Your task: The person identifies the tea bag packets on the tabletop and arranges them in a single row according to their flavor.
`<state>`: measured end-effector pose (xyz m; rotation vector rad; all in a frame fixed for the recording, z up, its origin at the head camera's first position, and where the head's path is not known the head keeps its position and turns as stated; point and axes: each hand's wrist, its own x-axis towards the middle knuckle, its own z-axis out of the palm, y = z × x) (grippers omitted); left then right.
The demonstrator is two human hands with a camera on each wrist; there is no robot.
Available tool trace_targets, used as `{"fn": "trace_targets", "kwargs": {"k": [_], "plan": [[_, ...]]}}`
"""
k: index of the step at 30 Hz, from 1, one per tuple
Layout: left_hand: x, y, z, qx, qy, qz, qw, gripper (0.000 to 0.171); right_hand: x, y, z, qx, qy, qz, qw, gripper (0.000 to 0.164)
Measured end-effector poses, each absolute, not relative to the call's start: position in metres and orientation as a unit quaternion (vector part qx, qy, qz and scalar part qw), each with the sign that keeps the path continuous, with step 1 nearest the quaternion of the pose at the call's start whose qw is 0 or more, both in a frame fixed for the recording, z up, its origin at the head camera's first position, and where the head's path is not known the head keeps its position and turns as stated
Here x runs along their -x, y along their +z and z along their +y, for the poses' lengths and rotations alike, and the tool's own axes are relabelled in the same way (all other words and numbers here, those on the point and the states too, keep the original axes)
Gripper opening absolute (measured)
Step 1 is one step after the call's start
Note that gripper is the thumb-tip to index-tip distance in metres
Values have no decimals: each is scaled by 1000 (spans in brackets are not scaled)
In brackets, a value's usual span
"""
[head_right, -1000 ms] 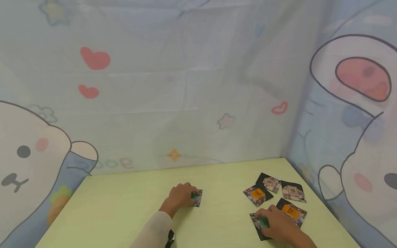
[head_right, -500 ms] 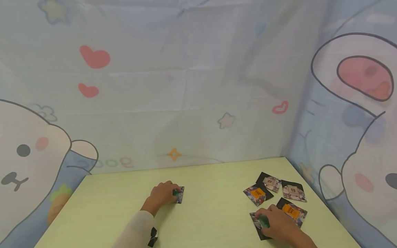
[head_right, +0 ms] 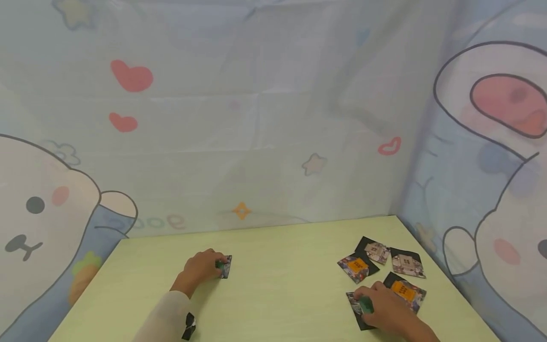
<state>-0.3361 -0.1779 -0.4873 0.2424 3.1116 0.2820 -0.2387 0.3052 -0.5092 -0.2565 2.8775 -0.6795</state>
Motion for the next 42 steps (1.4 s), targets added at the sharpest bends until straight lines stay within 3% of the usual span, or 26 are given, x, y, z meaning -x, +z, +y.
{"fn": "trace_targets", "kwargs": {"k": [20, 27, 42], "plan": [[327, -487, -221, -39, 107, 993, 6, 32, 236, -506, 307, 89, -252, 957, 112, 34], [318, -485, -242, -27, 119, 993, 4, 29, 238, -510, 315, 136, -253, 952, 106, 37], [312, -485, -288, -12, 114, 993, 20, 32, 238, -510, 311, 110, -245, 958, 106, 37]]}}
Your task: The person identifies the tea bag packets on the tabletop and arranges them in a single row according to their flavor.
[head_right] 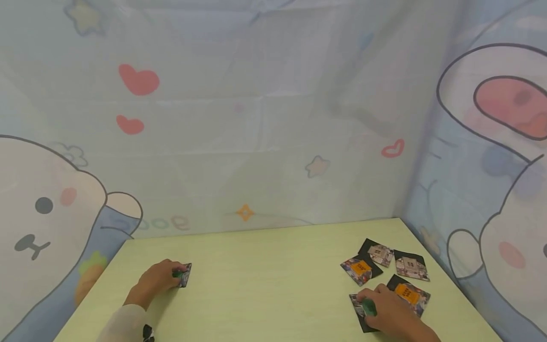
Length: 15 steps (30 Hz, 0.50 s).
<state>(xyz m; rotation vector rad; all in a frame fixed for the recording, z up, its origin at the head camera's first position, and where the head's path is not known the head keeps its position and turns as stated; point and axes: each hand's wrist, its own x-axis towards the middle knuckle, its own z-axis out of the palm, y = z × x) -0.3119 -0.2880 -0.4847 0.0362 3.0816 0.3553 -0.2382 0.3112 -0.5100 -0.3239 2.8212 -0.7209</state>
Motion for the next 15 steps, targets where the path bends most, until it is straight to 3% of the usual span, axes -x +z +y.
{"fn": "trace_targets", "kwargs": {"k": [15], "plan": [[312, -486, -291, -13, 116, 993, 21, 33, 252, -510, 283, 104, -238, 961, 91, 36]]}}
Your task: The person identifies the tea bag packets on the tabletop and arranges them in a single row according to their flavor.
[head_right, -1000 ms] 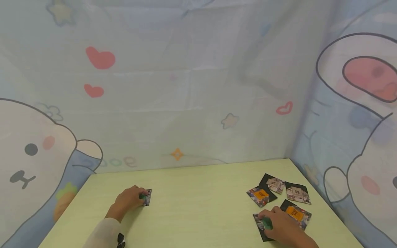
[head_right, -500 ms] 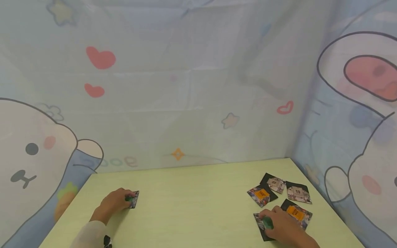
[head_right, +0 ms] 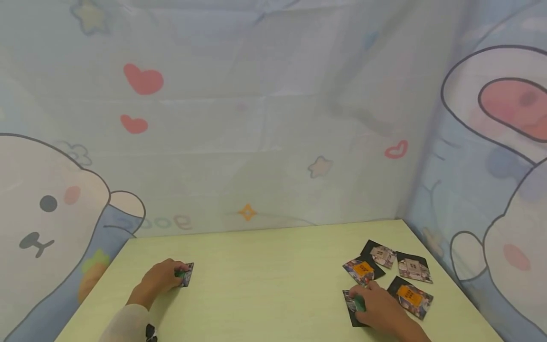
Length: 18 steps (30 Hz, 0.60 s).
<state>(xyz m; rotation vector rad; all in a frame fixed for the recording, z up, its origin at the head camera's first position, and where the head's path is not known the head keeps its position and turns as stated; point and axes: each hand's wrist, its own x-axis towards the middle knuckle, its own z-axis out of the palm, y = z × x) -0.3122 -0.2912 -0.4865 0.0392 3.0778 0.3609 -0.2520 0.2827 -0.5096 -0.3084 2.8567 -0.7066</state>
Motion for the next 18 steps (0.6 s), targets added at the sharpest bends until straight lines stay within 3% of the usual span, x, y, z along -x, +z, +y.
{"fn": "trace_targets", "kwargs": {"k": [18], "plan": [[311, -484, -290, -20, 112, 993, 13, 31, 274, -513, 238, 139, -209, 967, 33, 38]]}}
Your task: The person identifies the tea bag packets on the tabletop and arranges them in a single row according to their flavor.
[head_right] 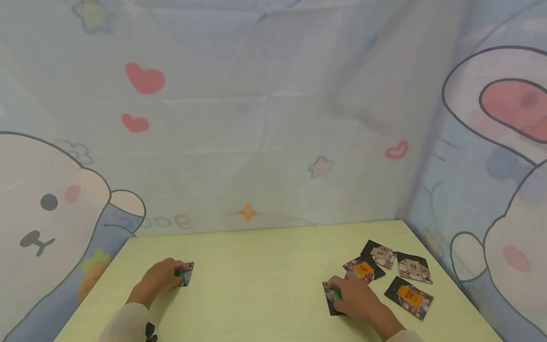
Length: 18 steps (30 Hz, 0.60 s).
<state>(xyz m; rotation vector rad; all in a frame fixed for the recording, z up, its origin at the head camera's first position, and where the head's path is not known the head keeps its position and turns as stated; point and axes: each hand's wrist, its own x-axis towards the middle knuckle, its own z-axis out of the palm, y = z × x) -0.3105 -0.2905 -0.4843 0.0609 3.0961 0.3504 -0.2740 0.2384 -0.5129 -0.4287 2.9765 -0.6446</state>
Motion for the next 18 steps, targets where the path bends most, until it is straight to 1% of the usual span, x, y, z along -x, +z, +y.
{"fn": "trace_targets", "kwargs": {"k": [18], "plan": [[313, -486, -290, -12, 110, 994, 15, 32, 292, -508, 178, 159, -226, 961, 23, 37]]}}
